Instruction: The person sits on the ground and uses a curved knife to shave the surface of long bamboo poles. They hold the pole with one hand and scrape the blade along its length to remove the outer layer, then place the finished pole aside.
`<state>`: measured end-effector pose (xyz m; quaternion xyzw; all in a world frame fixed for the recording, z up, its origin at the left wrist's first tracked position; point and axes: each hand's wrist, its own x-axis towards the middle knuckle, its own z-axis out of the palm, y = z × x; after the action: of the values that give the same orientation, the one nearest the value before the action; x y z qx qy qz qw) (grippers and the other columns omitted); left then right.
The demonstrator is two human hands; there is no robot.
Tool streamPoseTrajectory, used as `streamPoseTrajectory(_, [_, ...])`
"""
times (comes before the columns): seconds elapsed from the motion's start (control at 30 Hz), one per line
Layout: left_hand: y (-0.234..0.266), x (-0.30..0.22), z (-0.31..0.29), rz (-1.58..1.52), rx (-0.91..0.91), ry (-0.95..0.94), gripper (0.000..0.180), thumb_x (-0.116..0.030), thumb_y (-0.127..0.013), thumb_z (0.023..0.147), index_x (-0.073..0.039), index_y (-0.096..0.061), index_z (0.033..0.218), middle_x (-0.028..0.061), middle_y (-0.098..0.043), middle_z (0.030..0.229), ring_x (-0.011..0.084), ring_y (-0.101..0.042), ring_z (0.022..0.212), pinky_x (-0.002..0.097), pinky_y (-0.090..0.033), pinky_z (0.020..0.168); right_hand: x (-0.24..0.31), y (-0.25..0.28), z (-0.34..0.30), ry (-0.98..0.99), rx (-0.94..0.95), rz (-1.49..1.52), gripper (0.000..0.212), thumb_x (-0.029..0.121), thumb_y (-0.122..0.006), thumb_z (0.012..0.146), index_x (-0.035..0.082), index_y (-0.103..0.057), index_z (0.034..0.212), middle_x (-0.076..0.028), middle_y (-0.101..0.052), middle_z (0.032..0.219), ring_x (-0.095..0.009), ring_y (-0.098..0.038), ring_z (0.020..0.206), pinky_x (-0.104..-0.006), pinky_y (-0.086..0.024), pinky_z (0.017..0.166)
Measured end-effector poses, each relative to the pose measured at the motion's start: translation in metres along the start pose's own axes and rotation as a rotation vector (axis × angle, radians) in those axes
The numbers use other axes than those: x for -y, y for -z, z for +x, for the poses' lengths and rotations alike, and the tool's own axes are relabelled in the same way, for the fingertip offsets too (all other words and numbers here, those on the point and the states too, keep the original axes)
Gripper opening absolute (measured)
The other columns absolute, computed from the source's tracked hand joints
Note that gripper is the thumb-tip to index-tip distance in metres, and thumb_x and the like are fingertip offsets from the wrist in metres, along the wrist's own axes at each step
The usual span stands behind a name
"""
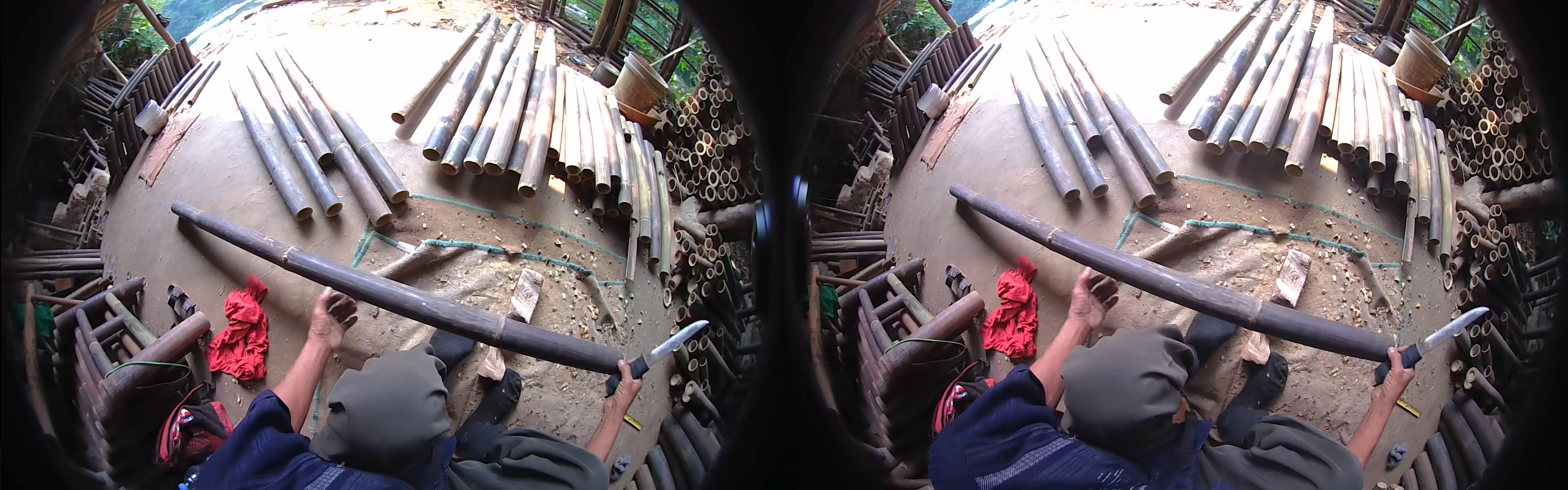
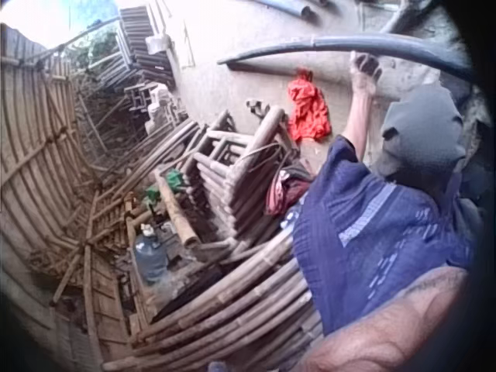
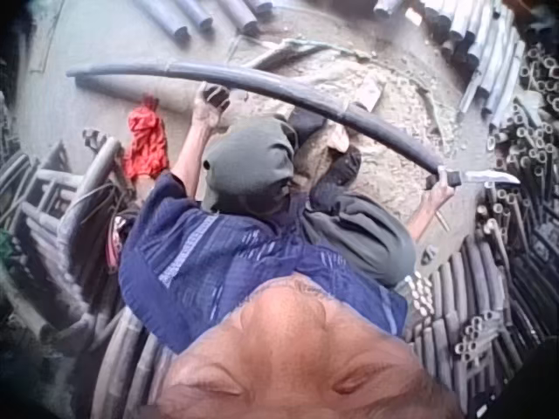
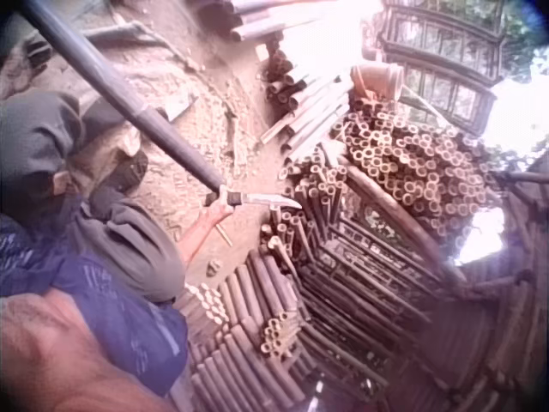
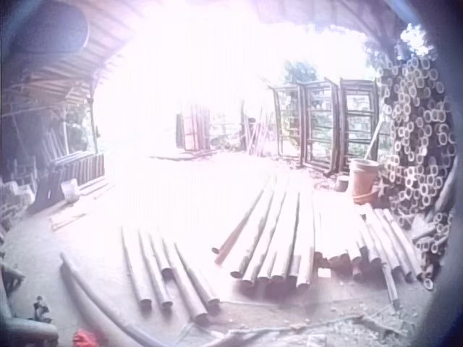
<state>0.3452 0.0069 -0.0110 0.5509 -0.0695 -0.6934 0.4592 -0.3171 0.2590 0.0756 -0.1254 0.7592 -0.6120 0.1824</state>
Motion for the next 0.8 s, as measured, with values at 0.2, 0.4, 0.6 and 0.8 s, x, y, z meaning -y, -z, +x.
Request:
streamPoseTrajectory(0.2, [0.023, -0.087, 0.049, -0.524, 0.047, -0.258, 0.079, -0.068, -0.083, 0.080, -0.007, -0.059, 0.123, 0.0128, -0.068, 0.111, 0.0318, -0.069, 0.103, 0.0515, -0.055, 0.100, 0.030, 0.106, 0.000, 0.165, -0.220, -0.064, 0.018, 0.015, -0.083, 0.093, 0.012, -0.064, 0.095, 0.005, -0.056, 0.082, -0.008, -0.050, 0.060, -0.0271, -0.038, 0.051])
streamPoseTrajectory(0.4, [-0.015, -0.062, 0.060, -0.429, -0.152, -0.220, 0.064, -0.051, -0.092, 0.078, -0.009, -0.059, 0.114, 0.0109, -0.069, 0.092, 0.0302, -0.070, 0.080, 0.0536, -0.063, 0.077, 0.002, 0.170, -0.009, 0.076, -0.358, -0.075, 0.020, 0.016, -0.084, 0.091, 0.012, -0.065, 0.095, 0.004, -0.059, 0.083, -0.011, -0.055, 0.067, -0.0314, -0.045, 0.060])
streamPoseTrajectory(0.6, [-0.094, -0.190, 0.028, -0.394, 0.248, -0.382, 0.055, -0.047, -0.085, 0.087, -0.005, -0.062, 0.115, 0.0109, -0.071, 0.097, 0.0286, -0.072, 0.090, 0.0508, -0.063, 0.085, -0.026, 0.143, -0.006, 0.032, -0.224, 0.054, 0.020, 0.017, -0.084, 0.091, 0.013, -0.065, 0.094, 0.004, -0.060, 0.080, -0.009, -0.053, 0.063, -0.0297, -0.044, 0.060])
streamPoseTrajectory(0.8, [-0.206, -0.473, -0.086, 0.036, 0.652, -0.827, 0.057, -0.041, -0.078, 0.097, 0.000, -0.059, 0.132, 0.0186, -0.073, 0.114, 0.0325, -0.073, 0.106, 0.0507, -0.060, 0.098, -0.049, -0.007, -0.026, -0.141, 0.106, 0.132, 0.018, 0.018, -0.086, 0.090, 0.010, -0.070, 0.094, 0.002, -0.069, 0.082, -0.010, -0.063, 0.068, -0.0286, -0.051, 0.063])
